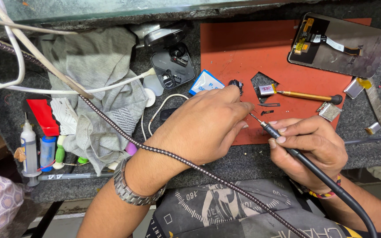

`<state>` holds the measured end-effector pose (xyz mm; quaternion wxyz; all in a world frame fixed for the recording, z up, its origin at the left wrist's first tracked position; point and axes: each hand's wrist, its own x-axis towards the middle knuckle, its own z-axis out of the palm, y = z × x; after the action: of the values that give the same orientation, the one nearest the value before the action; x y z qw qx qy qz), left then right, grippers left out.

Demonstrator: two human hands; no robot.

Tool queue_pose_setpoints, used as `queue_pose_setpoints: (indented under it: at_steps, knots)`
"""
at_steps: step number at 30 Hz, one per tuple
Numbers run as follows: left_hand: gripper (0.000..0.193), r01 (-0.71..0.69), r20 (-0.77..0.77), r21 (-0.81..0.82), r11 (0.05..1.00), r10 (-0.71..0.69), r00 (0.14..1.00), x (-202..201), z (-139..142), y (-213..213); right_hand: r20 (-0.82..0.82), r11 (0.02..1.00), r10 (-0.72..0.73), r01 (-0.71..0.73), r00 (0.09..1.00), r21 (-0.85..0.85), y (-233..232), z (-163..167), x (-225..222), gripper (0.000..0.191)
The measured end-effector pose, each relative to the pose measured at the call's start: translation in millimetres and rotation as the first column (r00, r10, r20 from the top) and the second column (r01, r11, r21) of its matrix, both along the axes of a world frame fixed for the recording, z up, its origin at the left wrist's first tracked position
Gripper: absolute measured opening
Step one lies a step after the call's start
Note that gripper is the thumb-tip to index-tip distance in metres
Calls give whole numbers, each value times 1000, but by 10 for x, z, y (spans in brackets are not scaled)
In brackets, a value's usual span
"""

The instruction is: The person repairs a smartwatch on a workbench. They pry open the watch case with a small tool, detach the battery, then use a soldering iron to solder connections on the exposed circuit board and reattach components while holding the watch steady by hand.

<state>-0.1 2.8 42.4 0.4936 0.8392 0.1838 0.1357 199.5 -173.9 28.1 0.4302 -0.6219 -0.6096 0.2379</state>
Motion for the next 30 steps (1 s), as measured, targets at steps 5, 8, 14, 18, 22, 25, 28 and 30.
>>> queue_pose_setpoints:
  at_steps: [5, 8, 14, 18, 22, 25, 28, 30]
  knots:
    - [22, -1, -3, 6, 1000, 1, 1000, -6, 3, -1, -1, 1000, 0, 0, 1000, -8, 1, 16, 1, 24]
    - [23, 6, 1, -2, 1000, -6, 1000, 2, -4, 9, -12, 1000, 4, -4, 1000, -11, 5, 21, 4, 23]
    - [23, 3, 3, -4, 1000, -3, 1000, -4, -2, 6, -8, 1000, 2, -2, 1000, -13, 3, 16, 10, 24]
    - [23, 1, 8, -14, 1000, -1, 1000, -4, -1, 5, 14, 1000, 7, -6, 1000, -17, -4, 17, 22, 25]
    - [23, 3, -10, -20, 1000, -4, 1000, -8, 4, 5, 10, 1000, 4, -4, 1000, -13, -7, 11, 18, 26]
    - [24, 7, -14, -27, 1000, -7, 1000, -4, 7, 7, 8, 1000, 3, -3, 1000, -12, -12, 12, 21, 26]
    - [23, 9, -16, -25, 1000, -10, 1000, 1, 7, 11, 5, 1000, 2, -2, 1000, -13, -16, 11, 23, 25]
    - [23, 4, -9, -20, 1000, -4, 1000, -8, 10, 10, 1, 1000, 1, -1, 1000, -16, -23, 9, 17, 25]
